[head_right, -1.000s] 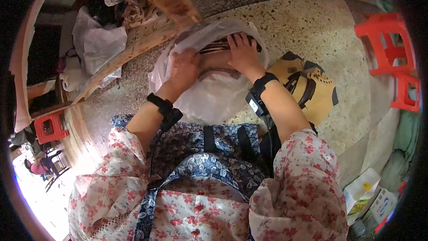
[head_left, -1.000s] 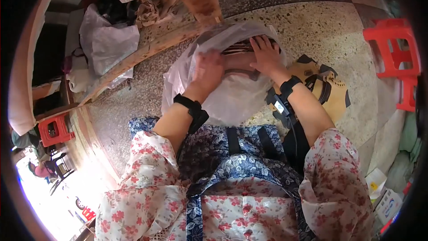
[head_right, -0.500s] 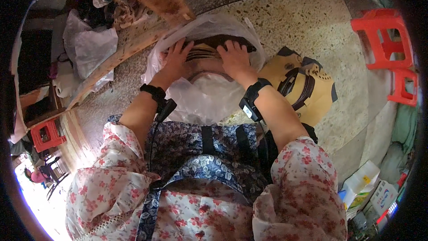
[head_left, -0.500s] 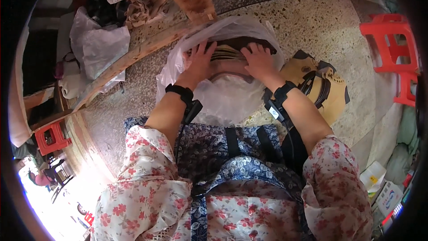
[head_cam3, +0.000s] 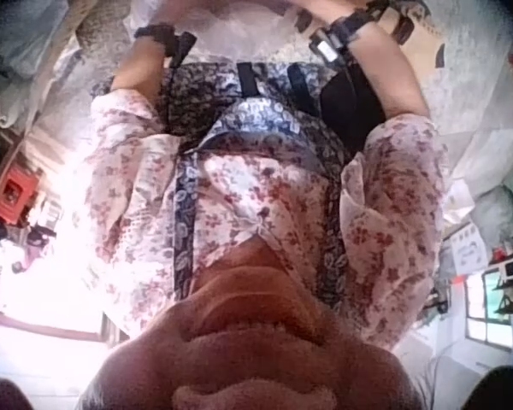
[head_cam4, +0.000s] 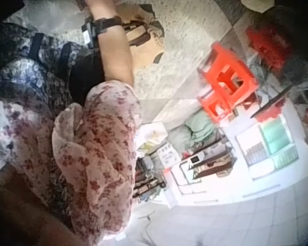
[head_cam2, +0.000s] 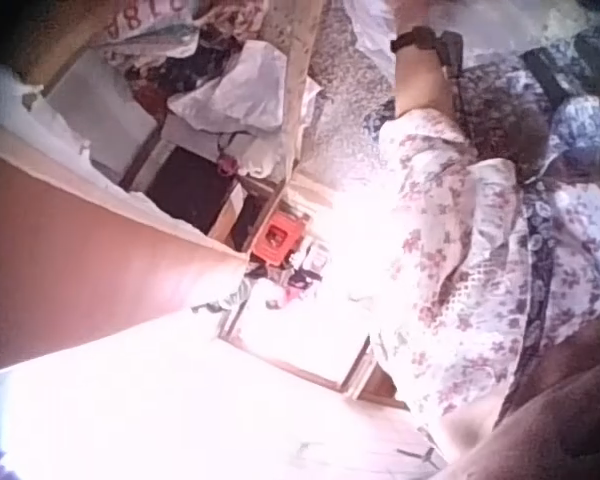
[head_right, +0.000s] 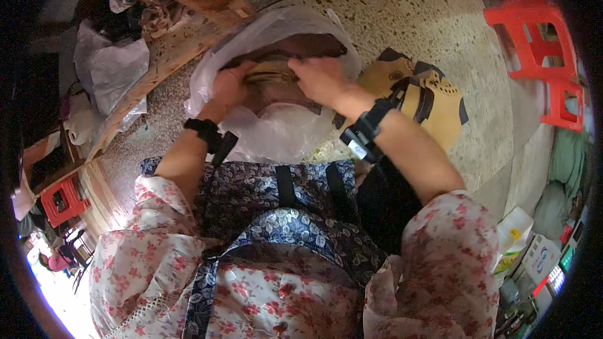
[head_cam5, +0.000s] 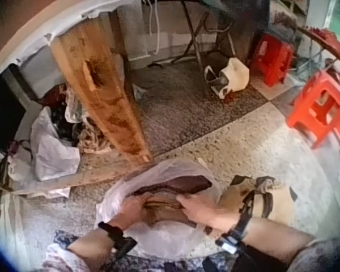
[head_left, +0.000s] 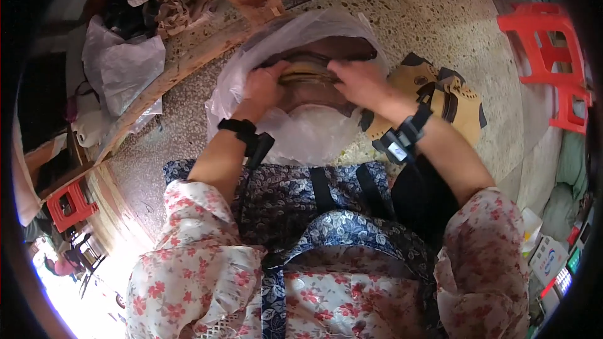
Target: Bundling and tying stacks of shoe upper components using plastic strips.
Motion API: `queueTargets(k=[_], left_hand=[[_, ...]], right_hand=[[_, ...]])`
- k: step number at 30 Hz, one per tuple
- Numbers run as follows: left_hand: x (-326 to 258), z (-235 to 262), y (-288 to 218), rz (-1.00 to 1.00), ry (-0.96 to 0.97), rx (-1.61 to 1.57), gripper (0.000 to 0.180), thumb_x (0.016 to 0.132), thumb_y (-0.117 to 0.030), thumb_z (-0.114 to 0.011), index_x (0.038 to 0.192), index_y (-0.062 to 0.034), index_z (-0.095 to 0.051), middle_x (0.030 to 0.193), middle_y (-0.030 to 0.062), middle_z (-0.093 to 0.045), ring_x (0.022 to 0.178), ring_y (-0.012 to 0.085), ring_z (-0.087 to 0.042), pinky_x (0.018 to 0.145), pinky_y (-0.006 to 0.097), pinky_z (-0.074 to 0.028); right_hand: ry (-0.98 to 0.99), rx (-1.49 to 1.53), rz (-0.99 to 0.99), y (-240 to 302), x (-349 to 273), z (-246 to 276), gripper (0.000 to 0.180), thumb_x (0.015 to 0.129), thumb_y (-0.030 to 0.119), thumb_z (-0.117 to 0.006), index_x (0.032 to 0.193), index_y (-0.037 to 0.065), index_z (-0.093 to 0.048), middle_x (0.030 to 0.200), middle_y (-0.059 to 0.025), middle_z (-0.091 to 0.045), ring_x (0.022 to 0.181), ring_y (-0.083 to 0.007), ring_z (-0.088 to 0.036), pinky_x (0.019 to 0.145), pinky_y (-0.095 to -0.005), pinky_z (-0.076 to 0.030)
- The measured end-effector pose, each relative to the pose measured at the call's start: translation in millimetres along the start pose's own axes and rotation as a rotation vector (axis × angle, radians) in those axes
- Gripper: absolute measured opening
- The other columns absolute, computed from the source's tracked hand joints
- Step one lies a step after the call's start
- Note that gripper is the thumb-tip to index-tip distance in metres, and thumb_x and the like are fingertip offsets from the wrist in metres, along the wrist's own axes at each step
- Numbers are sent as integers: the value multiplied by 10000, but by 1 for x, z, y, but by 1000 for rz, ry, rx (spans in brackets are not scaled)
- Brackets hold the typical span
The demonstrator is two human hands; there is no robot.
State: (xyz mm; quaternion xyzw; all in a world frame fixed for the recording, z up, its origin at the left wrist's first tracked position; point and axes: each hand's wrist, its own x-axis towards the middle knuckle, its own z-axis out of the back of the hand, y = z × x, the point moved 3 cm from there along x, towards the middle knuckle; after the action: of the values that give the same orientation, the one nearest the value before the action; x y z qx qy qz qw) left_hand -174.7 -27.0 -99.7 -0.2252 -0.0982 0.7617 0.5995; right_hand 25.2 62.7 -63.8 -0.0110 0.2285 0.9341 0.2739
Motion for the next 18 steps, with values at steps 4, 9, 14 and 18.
queueTargets(k=[4,9,14,18], left_hand=[[15,23,-5,-90,-11,-306,494,665,-143,-722,1141,-143,-588,995,164,-650,928,276,-628,858,350,-472],[18,71,-51,-105,27,-844,444,671,-21,-710,1097,3,-586,989,60,-649,886,169,-599,832,293,-472],[31,85,-100,34,59,-1084,411,697,-37,-700,1086,20,-580,977,104,-643,846,182,-617,787,299,-500],[31,78,-152,109,202,-1292,396,719,-51,-689,1084,43,-568,967,131,-640,832,208,-635,756,295,-520]], right_hand=[[-3,668,-89,-8,-24,103,401,832,382,-626,1105,90,-595,969,-73,-663,892,-167,-620,789,-303,-474],[-399,665,-278,-71,-94,168,395,866,320,-612,1101,4,-586,937,-69,-655,874,-122,-598,792,-262,-469],[-282,736,-401,-94,-152,143,429,823,283,-662,1148,17,-574,1031,-94,-641,952,-148,-599,851,-291,-472],[-217,1029,-279,-66,-164,137,717,819,284,-633,1386,14,-288,1345,-129,-426,1262,-211,-387,1018,-327,-328]])
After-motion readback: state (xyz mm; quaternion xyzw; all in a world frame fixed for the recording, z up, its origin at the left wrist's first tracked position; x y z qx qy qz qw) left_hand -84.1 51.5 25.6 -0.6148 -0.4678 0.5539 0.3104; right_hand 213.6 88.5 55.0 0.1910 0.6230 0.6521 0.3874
